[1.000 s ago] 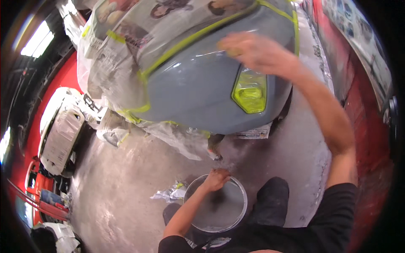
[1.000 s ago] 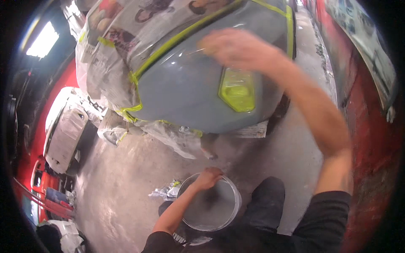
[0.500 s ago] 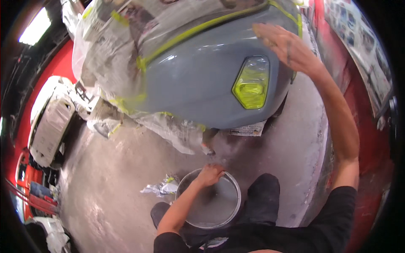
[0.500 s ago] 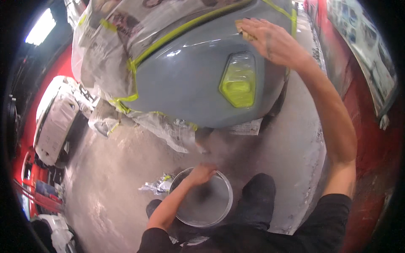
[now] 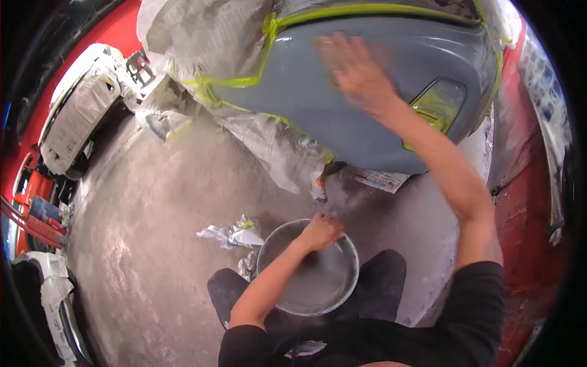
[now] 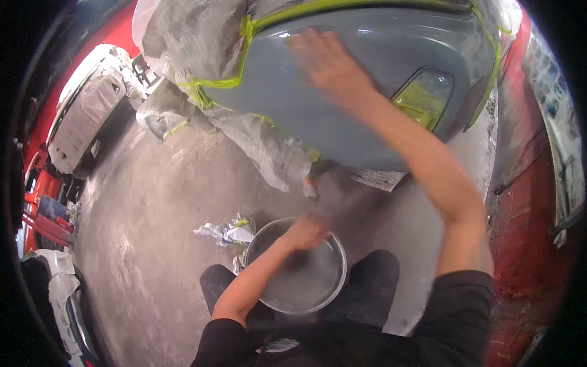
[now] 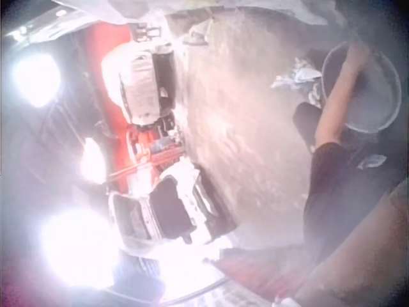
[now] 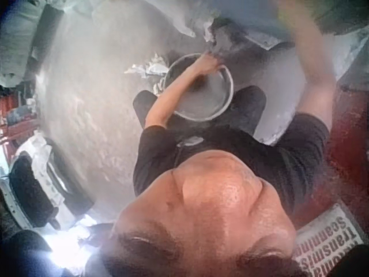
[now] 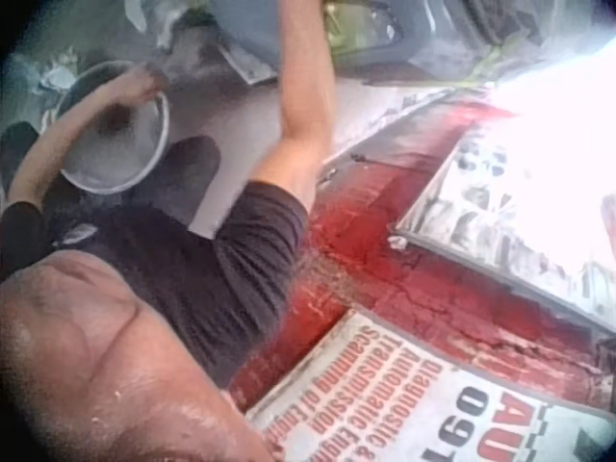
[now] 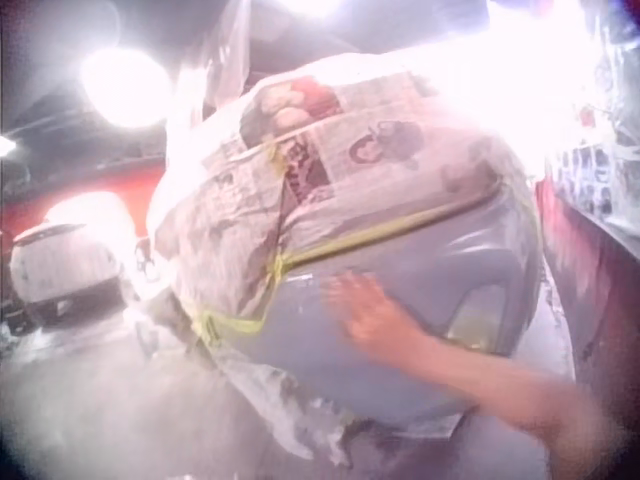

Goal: The person wet-sands the body of a car by dipping a sanding block into a bucket of water and rubbing it across the surface.

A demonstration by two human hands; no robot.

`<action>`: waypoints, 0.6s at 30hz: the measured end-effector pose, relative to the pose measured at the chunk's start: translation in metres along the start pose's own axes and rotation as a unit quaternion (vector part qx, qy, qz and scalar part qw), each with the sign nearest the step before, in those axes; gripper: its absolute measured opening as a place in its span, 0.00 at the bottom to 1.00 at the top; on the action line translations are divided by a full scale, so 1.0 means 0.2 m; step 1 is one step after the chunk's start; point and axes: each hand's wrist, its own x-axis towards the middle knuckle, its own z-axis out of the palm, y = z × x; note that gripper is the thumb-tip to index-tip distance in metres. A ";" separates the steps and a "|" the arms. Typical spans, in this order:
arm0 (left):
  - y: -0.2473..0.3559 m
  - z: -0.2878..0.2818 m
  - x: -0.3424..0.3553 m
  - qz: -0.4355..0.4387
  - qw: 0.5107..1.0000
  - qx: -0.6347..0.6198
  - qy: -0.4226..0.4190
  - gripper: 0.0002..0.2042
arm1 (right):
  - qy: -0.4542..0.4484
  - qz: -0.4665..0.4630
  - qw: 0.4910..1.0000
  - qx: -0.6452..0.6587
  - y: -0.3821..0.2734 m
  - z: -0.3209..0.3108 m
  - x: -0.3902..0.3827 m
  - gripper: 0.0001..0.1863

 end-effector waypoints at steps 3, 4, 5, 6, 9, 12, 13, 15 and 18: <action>-0.02 -0.04 -0.02 0.004 0.999 -0.035 0.003 0.15 | 0.011 -0.053 0.997 0.058 -0.05 0.02 0.12 0.36; -0.05 -0.06 -0.06 -0.003 0.998 -0.056 0.005 0.16 | 0.016 -0.080 0.993 0.087 -0.09 0.03 0.17 0.36; -0.10 -0.09 -0.13 -0.024 0.997 -0.062 0.045 0.16 | 0.016 -0.051 0.995 0.083 -0.02 0.00 0.10 0.35; -0.15 -0.15 -0.23 -0.044 0.992 -0.073 0.091 0.17 | 0.014 -0.028 0.996 0.078 0.08 -0.03 -0.01 0.34; -0.32 -0.29 -0.44 -0.103 0.980 -0.097 0.137 0.18 | -0.005 0.025 0.998 -0.061 0.20 -0.06 -0.19 0.31; -0.35 -0.20 -0.46 -0.174 0.969 -0.154 0.085 0.18 | 0.038 0.010 0.998 0.054 -0.09 0.08 0.14 0.35; -0.35 -0.16 -0.46 -0.204 0.961 -0.177 0.061 0.17 | 0.036 -0.012 0.998 0.057 -0.15 0.09 0.22 0.35; -0.35 -0.20 -0.46 -0.235 0.956 -0.172 0.038 0.18 | 0.038 -0.051 0.995 0.072 -0.25 0.12 0.32 0.35; -0.42 -0.12 -0.56 -0.221 0.957 -0.164 0.094 0.16 | 0.021 -0.025 0.994 0.105 0.00 0.02 0.05 0.35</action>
